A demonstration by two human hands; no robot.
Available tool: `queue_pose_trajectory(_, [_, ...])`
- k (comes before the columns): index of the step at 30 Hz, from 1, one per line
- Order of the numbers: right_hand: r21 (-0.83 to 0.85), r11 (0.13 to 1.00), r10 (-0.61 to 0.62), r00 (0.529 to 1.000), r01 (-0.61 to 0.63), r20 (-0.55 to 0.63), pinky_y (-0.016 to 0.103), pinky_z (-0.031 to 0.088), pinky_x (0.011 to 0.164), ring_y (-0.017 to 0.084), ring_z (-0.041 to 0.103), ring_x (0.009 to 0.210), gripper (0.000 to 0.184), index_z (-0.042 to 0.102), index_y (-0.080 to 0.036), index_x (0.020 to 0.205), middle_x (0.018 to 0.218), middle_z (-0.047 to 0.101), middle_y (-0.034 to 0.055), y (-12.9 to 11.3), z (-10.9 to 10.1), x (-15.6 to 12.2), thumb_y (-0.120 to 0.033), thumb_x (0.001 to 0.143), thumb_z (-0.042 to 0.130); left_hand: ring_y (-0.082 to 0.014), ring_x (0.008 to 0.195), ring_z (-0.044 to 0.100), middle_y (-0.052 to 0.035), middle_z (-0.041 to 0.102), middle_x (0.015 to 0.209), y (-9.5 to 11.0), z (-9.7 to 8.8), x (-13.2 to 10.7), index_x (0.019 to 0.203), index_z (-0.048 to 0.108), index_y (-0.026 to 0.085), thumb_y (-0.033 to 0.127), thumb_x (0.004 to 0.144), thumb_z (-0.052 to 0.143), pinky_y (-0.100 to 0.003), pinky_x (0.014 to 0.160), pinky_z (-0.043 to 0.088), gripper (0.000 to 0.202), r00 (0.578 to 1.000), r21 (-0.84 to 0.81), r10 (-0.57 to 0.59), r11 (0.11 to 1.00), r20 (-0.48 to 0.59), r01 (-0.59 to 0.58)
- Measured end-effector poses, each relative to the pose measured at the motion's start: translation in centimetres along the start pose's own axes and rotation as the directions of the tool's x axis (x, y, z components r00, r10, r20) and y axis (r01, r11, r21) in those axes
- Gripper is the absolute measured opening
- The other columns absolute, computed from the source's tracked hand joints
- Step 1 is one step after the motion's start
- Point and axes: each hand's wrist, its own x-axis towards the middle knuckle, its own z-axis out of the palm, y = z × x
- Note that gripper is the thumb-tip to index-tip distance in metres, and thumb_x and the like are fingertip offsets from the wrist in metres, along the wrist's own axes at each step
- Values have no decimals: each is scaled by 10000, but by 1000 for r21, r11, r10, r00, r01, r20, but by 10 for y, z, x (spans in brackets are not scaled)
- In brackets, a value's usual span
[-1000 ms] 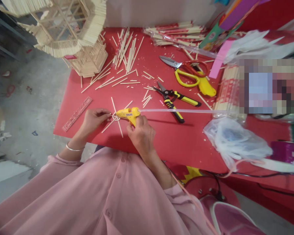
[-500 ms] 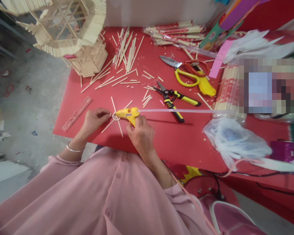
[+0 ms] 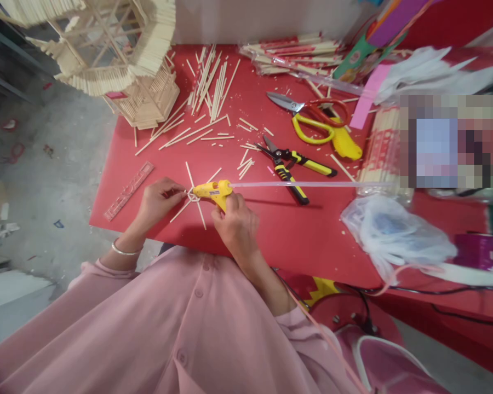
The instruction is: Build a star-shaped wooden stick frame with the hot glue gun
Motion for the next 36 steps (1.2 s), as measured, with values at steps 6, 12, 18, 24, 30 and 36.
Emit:
queue_pose_trajectory(6, [21, 1000, 17, 1000, -17, 16, 281, 334, 556, 181, 576, 684, 219, 621, -164, 1019, 797, 642, 51, 1, 1, 0, -278, 852, 535, -155, 713, 592, -45, 696, 811, -2, 0, 0, 786, 775, 207, 249, 789, 674, -280, 690, 466, 110, 1000, -20, 4, 1000, -8, -4])
queue_pose_trajectory(12, [47, 999, 21, 999, -22, 30, 282, 339, 558, 182, 571, 693, 209, 618, -159, 1013, 810, 639, 60, 3, 2, 0, -267, 857, 529, -162, 716, 592, -46, 689, 797, -1, 0, 0, 772, 765, 210, 240, 787, 669, -292, 700, 472, 101, 1000, -24, -3, 1000, -4, 3])
queue_pose_trajectory(18, [62, 998, 26, 999, -28, 29, 285, 339, 555, 182, 570, 681, 214, 607, -162, 1030, 815, 643, 60, 2, 3, -1, -262, 858, 528, -155, 716, 592, -38, 680, 793, 0, 1, 1, 766, 761, 204, 222, 777, 682, -282, 707, 459, 82, 1000, -46, -10, 999, -9, 9])
queue_pose_trajectory(24, [51, 999, 6, 1000, -7, 2, 290, 350, 557, 187, 574, 670, 201, 608, -162, 1018, 806, 653, 58, 3, 4, -1, -254, 856, 532, -158, 706, 585, -35, 676, 780, 1, 1, 0, 756, 760, 209, 203, 771, 685, -290, 705, 459, 78, 1000, -53, -9, 999, -16, 8])
queue_pose_trajectory(30, [104, 994, 29, 998, -34, 49, 292, 380, 581, 198, 576, 710, 204, 603, -164, 1014, 818, 630, 65, 2, 4, -2, -250, 847, 524, -150, 704, 590, -37, 689, 803, -2, 1, 1, 788, 773, 206, 234, 789, 680, -282, 702, 469, 97, 1000, -14, -2, 1000, -6, 1])
queue_pose_trajectory(36, [86, 996, 10, 999, -14, 47, 290, 387, 587, 192, 586, 714, 197, 594, -173, 1016, 829, 645, 61, 3, 5, -4, -239, 844, 527, -159, 719, 601, -40, 690, 798, -1, 0, 0, 782, 775, 215, 229, 797, 678, -289, 713, 481, 99, 1000, 0, 7, 1000, -5, -7])
